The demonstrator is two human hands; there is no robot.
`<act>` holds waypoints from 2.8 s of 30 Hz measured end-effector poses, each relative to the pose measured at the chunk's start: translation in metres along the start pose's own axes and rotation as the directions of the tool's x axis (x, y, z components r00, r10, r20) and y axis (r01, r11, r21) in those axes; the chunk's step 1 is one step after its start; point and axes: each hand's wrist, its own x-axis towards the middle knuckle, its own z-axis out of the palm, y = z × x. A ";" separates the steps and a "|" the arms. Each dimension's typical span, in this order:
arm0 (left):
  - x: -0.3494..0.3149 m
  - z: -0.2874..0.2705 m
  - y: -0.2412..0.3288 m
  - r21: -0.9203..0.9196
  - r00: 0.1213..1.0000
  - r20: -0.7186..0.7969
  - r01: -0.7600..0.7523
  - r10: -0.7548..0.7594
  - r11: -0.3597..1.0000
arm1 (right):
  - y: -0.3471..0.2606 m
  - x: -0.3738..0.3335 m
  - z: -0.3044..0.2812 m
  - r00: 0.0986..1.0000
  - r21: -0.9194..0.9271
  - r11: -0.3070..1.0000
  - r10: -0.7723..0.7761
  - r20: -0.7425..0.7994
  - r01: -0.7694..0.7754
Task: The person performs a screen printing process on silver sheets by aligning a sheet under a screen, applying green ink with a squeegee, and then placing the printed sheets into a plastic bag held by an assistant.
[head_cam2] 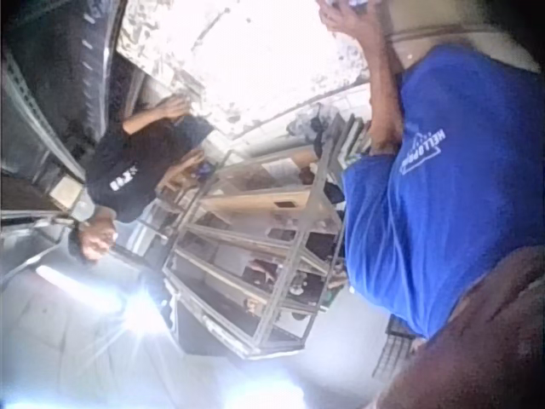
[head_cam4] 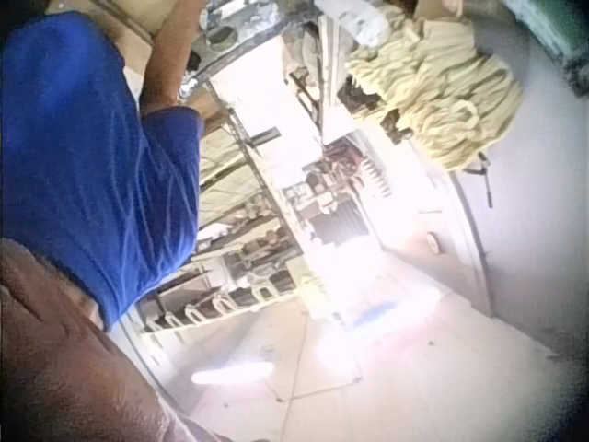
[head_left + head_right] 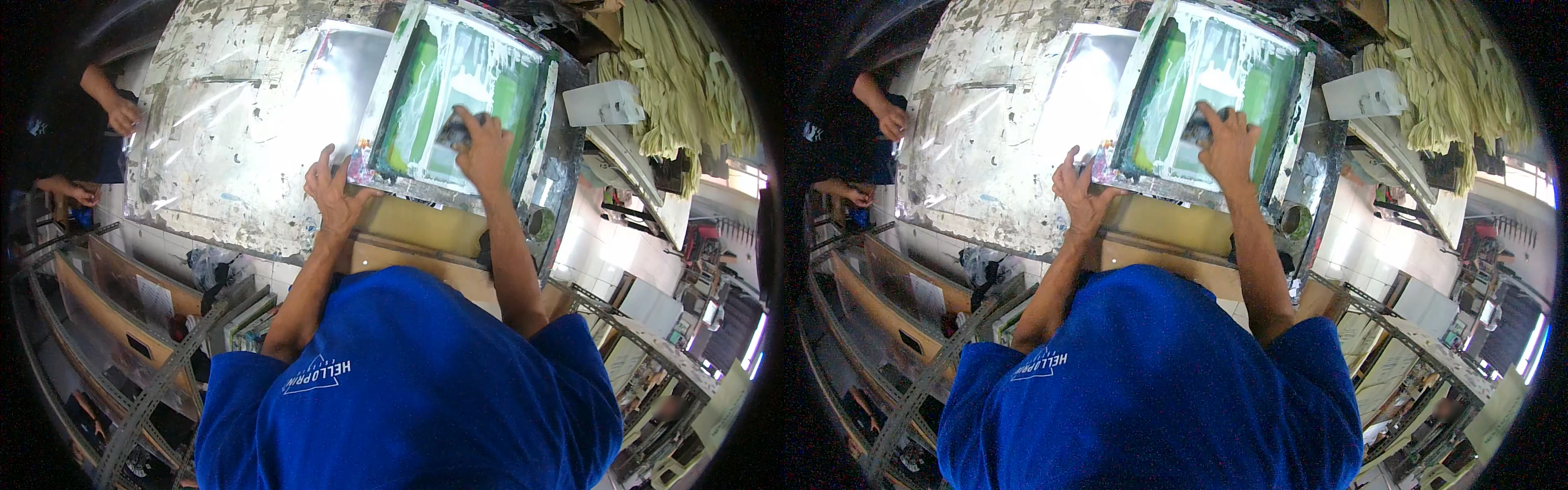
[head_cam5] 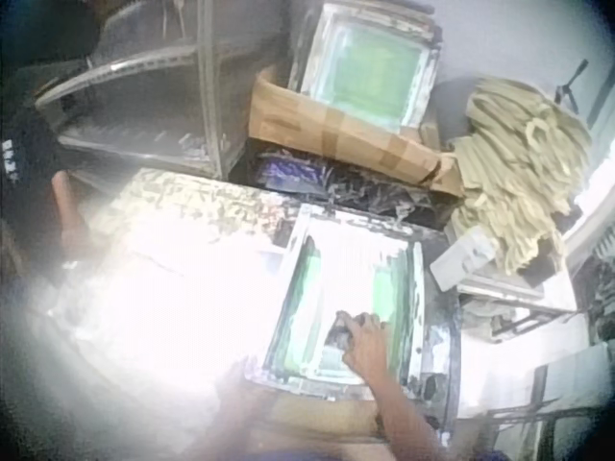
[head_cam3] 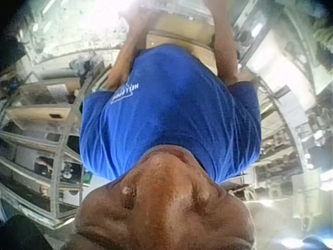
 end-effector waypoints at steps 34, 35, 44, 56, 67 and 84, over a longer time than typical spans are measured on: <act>0.094 -0.053 0.041 -0.289 0.926 -0.271 0.183 -0.264 0.940 | -0.047 0.039 -0.215 0.809 -0.074 0.969 -0.236 -0.538 0.234; 0.085 -0.042 0.023 -0.048 0.915 -0.304 0.262 -0.264 0.964 | -0.048 0.048 -0.226 0.837 -0.042 0.979 -0.191 -0.512 0.197; 0.045 -0.004 -0.028 0.276 0.953 -0.232 0.256 -0.194 0.927 | -0.060 0.076 -0.267 0.730 -0.013 0.935 -0.286 -0.621 0.355; 0.135 -0.055 0.031 -0.552 0.857 -0.326 0.172 -0.400 0.816 | -0.058 0.082 -0.276 0.834 0.106 0.956 -0.180 -0.521 0.273; 0.117 -0.122 -0.140 -0.733 0.644 -0.365 0.247 -0.672 0.634 | -0.058 0.082 -0.265 0.829 0.083 0.972 -0.142 -0.541 0.220; 0.102 -0.189 -0.199 0.109 0.576 -0.751 0.589 -0.321 0.801 | -0.040 0.074 -0.247 0.747 -0.119 0.943 -0.319 -0.583 0.310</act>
